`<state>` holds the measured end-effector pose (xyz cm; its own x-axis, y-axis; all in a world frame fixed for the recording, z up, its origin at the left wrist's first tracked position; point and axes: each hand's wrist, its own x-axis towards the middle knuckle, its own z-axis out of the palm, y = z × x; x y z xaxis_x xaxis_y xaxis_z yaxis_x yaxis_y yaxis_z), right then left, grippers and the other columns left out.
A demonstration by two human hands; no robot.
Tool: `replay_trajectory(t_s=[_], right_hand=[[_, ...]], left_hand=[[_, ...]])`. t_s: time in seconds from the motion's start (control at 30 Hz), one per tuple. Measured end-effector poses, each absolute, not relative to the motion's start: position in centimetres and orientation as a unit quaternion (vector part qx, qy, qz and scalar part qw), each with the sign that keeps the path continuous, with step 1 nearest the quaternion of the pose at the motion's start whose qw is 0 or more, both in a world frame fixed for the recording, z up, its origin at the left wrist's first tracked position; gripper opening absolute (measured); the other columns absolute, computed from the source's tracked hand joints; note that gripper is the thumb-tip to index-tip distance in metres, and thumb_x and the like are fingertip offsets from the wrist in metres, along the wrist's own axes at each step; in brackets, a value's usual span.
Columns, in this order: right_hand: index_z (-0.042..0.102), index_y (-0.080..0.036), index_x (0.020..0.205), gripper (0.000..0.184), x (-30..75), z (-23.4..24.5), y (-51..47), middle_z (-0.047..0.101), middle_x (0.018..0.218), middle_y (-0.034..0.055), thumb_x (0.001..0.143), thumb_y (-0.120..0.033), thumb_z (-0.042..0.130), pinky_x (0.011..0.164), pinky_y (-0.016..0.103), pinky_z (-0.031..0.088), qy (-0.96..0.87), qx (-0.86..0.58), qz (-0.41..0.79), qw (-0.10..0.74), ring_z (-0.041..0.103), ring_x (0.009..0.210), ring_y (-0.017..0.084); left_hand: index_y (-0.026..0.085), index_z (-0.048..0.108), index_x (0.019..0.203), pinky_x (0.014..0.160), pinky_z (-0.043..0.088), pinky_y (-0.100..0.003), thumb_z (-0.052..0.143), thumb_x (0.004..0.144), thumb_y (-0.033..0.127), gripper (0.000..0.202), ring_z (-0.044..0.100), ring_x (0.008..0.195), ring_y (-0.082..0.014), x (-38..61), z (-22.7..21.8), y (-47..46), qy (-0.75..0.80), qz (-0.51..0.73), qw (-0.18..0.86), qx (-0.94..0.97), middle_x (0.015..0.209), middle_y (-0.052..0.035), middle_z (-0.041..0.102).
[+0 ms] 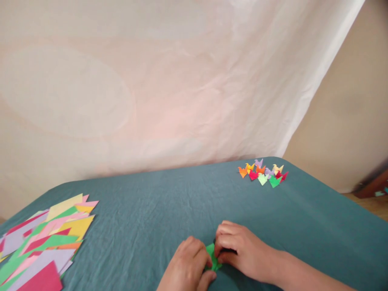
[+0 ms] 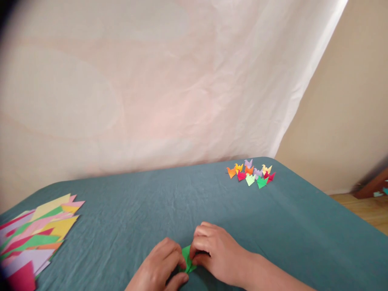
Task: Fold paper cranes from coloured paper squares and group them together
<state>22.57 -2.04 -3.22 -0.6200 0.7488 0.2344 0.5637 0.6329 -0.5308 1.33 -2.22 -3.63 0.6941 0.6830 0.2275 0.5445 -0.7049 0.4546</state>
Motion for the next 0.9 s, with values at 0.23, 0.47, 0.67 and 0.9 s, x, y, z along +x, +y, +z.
replay_trajectory(t_s=[0.23, 0.47, 0.67, 0.9], right_hand=[[0.058, -0.016, 0.081, 0.019, 22.1, -2.5, -2.6, 0.059, 0.076, 0.0027, 0.094, -0.017, 0.044, 0.067, 0.027, 0.035, -0.907, -0.345, 0.113, 0.212, 0.048, 0.074, 0.015], [0.057, -0.016, 0.08, 0.012, 21.4, -2.5, -3.4, 0.058, 0.078, 0.0037, 0.09, -0.016, 0.049, 0.064, 0.03, 0.033, -0.922, -0.343, 0.032, 0.178, 0.047, 0.074, 0.017], [0.057, -0.015, 0.077, 0.017, 20.9, -2.5, -4.0, 0.057, 0.076, 0.0052, 0.089, -0.012, 0.046, 0.06, 0.031, 0.032, -0.935, -0.326, -0.014, 0.142, 0.047, 0.07, 0.018], [0.058, -0.017, 0.076, 0.016, 20.8, -3.1, -3.9, 0.058, 0.077, 0.0018, 0.09, -0.017, 0.05, 0.063, 0.027, 0.035, -0.886, -0.405, 0.099, 0.203, 0.05, 0.072, 0.015]], left_hand=[[0.018, 0.055, 0.075, 0.065, 0.035, -0.029, 0.058, 0.081, 0.017, 0.007, 0.05, 0.071, -0.018, 1.2, -4.0, -2.3, 0.299, 0.197, 0.021, 0.933, 0.074, -0.0009, 0.059], [0.018, 0.049, 0.067, 0.061, 0.024, -0.031, 0.047, 0.084, 0.011, 0.018, 0.044, 0.061, -0.016, 0.9, -4.1, -1.8, 0.245, 0.2, -0.091, 0.944, 0.065, 0.0006, 0.053], [0.019, 0.048, 0.065, 0.061, 0.025, -0.032, 0.043, 0.085, 0.01, 0.022, 0.045, 0.059, -0.0162, 1.0, -4.3, -2.4, 0.255, 0.178, -0.109, 0.944, 0.062, 0.0003, 0.053], [0.018, 0.054, 0.072, 0.064, 0.032, -0.03, 0.048, 0.087, 0.013, 0.017, 0.053, 0.068, -0.0168, 0.5, -2.6, -2.2, 0.299, 0.144, 0.009, 0.943, 0.071, -0.0014, 0.06]])
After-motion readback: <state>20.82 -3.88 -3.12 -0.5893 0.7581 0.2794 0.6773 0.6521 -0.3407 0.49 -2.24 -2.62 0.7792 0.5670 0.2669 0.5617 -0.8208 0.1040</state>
